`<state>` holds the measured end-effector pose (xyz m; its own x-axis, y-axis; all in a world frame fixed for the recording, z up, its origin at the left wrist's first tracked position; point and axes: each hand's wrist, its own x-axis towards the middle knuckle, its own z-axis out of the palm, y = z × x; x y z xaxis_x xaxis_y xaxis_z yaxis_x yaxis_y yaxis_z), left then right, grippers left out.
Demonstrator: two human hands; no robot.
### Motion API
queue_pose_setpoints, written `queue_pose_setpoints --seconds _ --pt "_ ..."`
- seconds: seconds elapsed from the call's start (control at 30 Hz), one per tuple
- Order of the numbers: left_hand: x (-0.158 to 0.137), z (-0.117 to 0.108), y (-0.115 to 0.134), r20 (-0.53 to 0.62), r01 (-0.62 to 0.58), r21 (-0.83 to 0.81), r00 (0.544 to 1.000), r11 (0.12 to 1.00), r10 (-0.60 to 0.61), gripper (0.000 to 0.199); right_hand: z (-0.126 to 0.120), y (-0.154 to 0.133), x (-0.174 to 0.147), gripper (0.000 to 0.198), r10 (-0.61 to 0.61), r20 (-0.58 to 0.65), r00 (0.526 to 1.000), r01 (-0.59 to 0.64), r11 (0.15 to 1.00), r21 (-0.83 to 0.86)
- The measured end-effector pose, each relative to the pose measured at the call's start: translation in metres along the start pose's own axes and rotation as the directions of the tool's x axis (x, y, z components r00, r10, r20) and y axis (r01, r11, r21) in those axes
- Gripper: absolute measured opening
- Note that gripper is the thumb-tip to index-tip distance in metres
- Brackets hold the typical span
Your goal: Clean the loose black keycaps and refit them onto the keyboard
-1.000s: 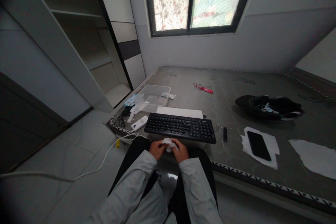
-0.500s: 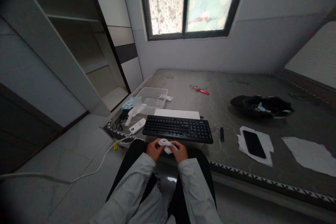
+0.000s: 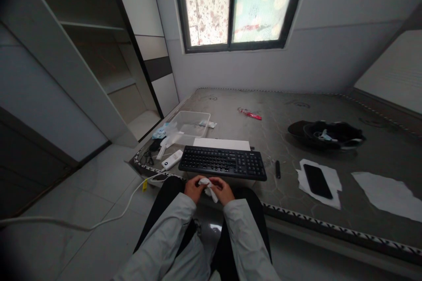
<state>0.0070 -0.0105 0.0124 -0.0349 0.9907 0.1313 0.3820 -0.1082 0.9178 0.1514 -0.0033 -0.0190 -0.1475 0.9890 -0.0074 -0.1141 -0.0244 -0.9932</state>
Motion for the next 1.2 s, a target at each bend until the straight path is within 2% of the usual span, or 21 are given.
queue_pose_setpoints --seconds 0.1,0.43,0.57,0.67,0.8,0.93,1.2 --pt "0.002 -0.001 -0.004 -0.008 0.024 -0.018 1.000 1.000 -0.024 0.018 0.003 0.002 0.000 0.036 0.038 0.021 0.999 -0.038 0.999 0.010" --pt "0.004 0.009 -0.017 0.061 0.115 -0.133 0.992 0.984 -0.108 0.020 -0.003 0.008 0.005 0.038 -0.004 -0.123 0.992 -0.016 0.987 -0.162" --pt "0.004 0.011 -0.021 0.149 0.183 -0.224 0.977 0.957 -0.152 0.029 -0.005 0.011 0.005 0.036 -0.015 -0.112 0.994 -0.007 0.981 -0.192" --pt "0.003 0.011 -0.022 0.175 0.219 -0.263 0.969 0.940 -0.177 0.036 -0.005 0.010 0.005 0.035 -0.017 -0.094 0.995 0.003 0.989 -0.147" --pt "0.001 0.008 -0.019 0.184 0.144 -0.165 0.977 0.976 -0.113 0.034 -0.005 0.007 0.006 0.035 0.026 -0.113 0.993 -0.036 0.996 -0.084" --pt "0.001 0.005 -0.018 0.134 0.088 -0.052 0.988 0.995 -0.080 0.032 -0.004 0.007 0.006 0.036 0.079 -0.111 0.991 -0.084 0.995 -0.044" --pt "0.003 0.005 -0.022 0.073 0.066 -0.068 0.995 0.995 -0.061 0.030 -0.001 0.007 0.004 0.023 0.013 -0.060 0.998 -0.011 1.000 0.024"
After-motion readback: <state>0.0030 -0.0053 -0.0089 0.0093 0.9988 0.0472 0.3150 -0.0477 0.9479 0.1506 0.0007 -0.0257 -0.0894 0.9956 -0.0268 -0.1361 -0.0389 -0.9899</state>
